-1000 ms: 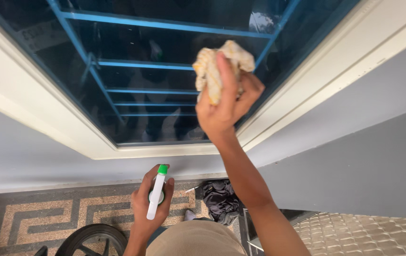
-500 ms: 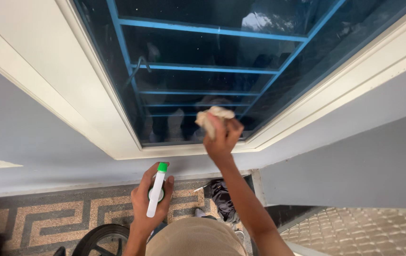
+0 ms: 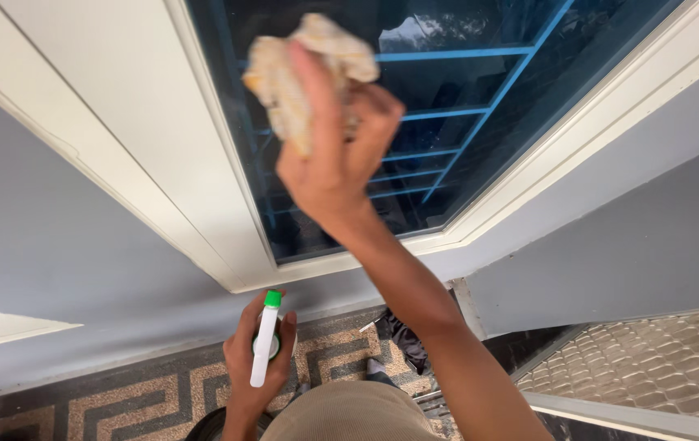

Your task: The person cleans a glass window pane by spraying cleaning liquid and wiping the surface with a cloth.

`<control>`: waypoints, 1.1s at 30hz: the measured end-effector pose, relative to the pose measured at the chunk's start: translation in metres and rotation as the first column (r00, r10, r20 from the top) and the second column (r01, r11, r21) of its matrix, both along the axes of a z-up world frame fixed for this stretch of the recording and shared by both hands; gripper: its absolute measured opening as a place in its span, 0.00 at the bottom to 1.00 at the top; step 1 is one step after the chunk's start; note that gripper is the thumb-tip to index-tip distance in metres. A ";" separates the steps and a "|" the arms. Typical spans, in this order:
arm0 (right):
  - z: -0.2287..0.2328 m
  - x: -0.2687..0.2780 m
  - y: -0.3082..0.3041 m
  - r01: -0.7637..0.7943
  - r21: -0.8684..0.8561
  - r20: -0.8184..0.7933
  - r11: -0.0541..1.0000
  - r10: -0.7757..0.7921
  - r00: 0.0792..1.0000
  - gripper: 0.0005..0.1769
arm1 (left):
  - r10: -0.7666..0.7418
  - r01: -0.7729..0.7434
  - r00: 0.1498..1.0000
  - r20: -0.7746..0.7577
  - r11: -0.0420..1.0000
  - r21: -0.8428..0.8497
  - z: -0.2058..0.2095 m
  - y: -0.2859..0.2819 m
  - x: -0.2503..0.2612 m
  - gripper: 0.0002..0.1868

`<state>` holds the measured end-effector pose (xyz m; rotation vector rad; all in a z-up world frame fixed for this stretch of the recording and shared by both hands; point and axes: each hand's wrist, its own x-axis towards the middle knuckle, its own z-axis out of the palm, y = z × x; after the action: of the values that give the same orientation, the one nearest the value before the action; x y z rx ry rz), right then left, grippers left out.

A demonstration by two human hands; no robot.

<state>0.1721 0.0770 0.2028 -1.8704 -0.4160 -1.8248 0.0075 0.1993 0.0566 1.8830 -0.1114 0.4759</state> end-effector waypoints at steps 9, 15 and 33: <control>0.011 0.005 0.020 -0.002 -0.171 0.108 0.985 0.021 0.994 0.26 | -0.010 0.010 1.000 0.009 1.000 -0.011 -0.003 0.004 -0.004 0.23; 0.017 0.008 -0.020 -0.011 -0.093 0.075 0.996 0.018 0.997 0.28 | -0.035 0.035 0.999 -0.022 0.999 0.020 -0.001 -0.012 0.000 0.24; -0.014 0.016 -0.245 0.158 0.051 -0.120 0.986 -0.151 0.981 0.30 | -0.131 0.134 0.987 -0.089 0.991 0.029 -0.008 -0.147 0.021 0.23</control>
<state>0.1877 -0.1679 0.1888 -2.0032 -0.1762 -1.7934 0.0287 0.0518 0.0487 1.9131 -0.1870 0.3022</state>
